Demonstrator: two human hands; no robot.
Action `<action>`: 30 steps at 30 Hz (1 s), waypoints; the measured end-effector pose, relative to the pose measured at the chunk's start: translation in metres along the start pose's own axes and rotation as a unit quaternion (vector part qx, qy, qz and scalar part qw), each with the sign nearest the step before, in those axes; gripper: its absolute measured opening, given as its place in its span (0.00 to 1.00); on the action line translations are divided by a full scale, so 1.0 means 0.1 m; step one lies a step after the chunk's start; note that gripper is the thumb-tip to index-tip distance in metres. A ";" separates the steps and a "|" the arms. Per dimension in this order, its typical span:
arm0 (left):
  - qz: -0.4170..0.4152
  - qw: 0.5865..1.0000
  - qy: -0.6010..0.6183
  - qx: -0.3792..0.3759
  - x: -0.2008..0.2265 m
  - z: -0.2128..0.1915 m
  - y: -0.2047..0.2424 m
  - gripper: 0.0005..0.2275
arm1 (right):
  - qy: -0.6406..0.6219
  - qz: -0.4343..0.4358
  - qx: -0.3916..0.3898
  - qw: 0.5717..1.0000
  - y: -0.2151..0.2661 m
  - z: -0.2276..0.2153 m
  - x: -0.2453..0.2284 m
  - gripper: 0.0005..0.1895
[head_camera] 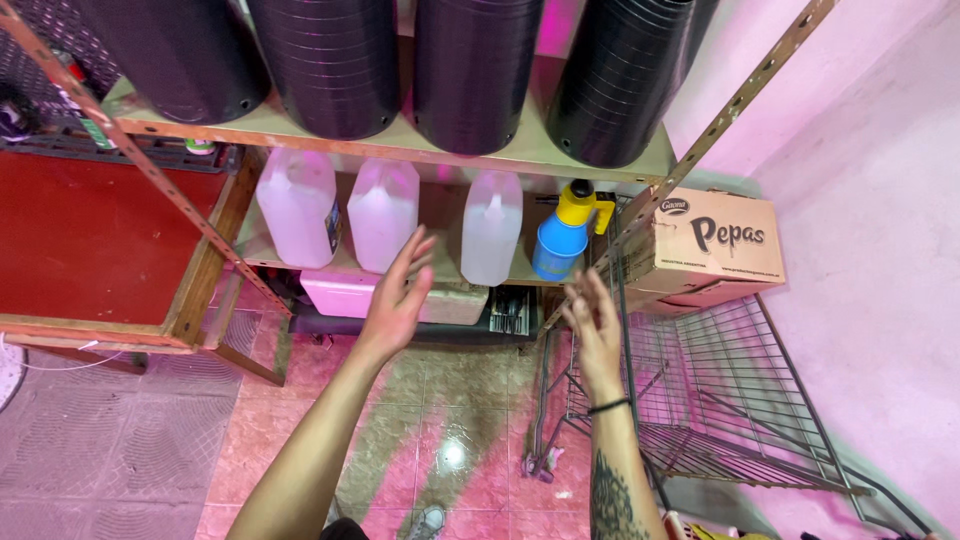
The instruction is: The person moves several white plastic jugs and black plastic pots between a red table and a metal shelving unit. They also move a blue and yellow pressure sprayer. Finally, the person wipes the top shelf with a yellow cloth.
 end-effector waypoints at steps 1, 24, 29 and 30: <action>0.000 1.000 -0.002 0.005 -0.10 -0.21 0.25 0.32 | -0.001 0.000 -0.005 1.000 0.18 -0.02 0.14 0.39; -0.081 0.989 -0.036 0.119 -0.70 -2.53 5.26 0.36 | -0.013 0.052 -0.031 0.998 4.82 -0.05 0.72 0.37; -0.078 0.989 -0.018 0.123 -0.37 -2.61 6.14 0.34 | -0.025 0.062 -0.020 0.998 5.78 -0.29 0.66 0.38; -0.087 0.988 -0.015 0.123 -0.31 -2.61 6.27 0.33 | -0.026 0.071 -0.016 0.997 5.93 -0.34 0.64 0.38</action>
Point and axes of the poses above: each hand's wrist, its own y-axis away from the middle knuckle, its own z-axis out of the palm, x = y × z, the point moved 10 cm from there along -y, towards the middle knuckle, and after that the axes turned 6 degrees about x, right-handed, at the moved point
